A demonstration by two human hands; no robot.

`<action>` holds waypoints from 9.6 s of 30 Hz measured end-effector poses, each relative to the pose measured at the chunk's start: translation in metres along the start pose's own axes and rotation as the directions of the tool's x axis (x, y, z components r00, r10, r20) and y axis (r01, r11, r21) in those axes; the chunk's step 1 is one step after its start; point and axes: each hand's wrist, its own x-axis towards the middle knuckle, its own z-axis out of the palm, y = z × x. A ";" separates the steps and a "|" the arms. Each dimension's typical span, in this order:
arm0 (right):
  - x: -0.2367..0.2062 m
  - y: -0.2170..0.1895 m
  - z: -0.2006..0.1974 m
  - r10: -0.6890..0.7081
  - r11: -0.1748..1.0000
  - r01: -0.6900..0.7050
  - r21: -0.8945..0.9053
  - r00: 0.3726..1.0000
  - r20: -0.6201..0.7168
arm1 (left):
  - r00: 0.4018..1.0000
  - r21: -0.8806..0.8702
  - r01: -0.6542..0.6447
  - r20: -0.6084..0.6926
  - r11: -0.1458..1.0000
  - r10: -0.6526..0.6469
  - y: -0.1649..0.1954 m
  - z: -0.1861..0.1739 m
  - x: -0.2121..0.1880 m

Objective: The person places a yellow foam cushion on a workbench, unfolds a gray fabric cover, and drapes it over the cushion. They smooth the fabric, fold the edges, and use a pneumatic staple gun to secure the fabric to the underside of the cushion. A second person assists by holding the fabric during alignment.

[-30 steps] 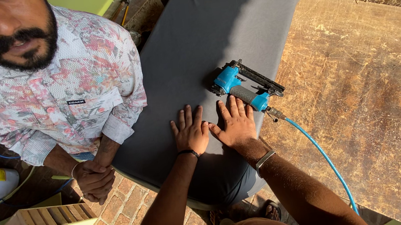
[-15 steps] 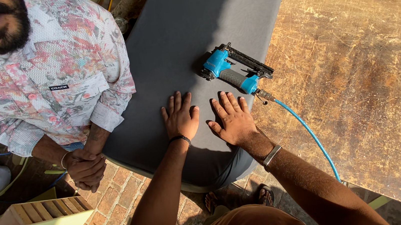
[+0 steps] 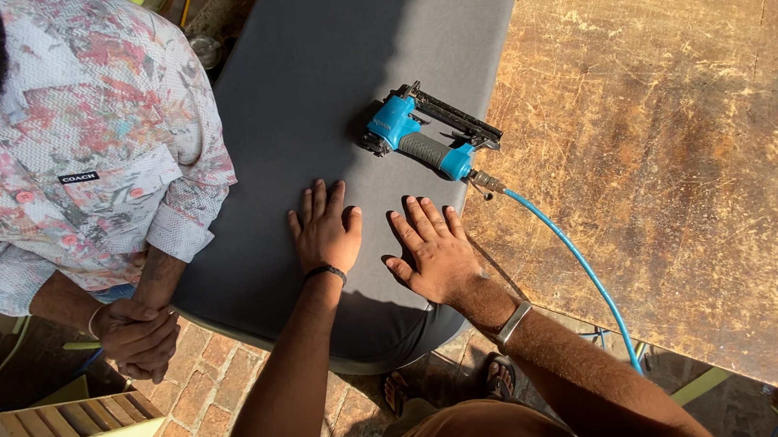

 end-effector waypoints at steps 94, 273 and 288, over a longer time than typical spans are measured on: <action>0.061 -0.003 0.103 0.651 -0.164 0.304 0.938 0.748 -0.129 | 1.000 0.088 0.014 -0.026 0.996 -0.012 -0.067 -0.016 -0.114; 0.008 -0.074 -0.007 0.014 1.000 -0.009 0.019 0.963 -0.269 | 0.850 -0.502 -0.518 -0.390 0.693 0.353 -0.013 -0.034 -0.004; -0.064 -0.085 -0.077 0.320 -0.361 0.647 0.672 0.763 -0.562 | 0.785 -0.980 -0.041 -0.152 -0.194 0.601 0.012 -0.132 -0.078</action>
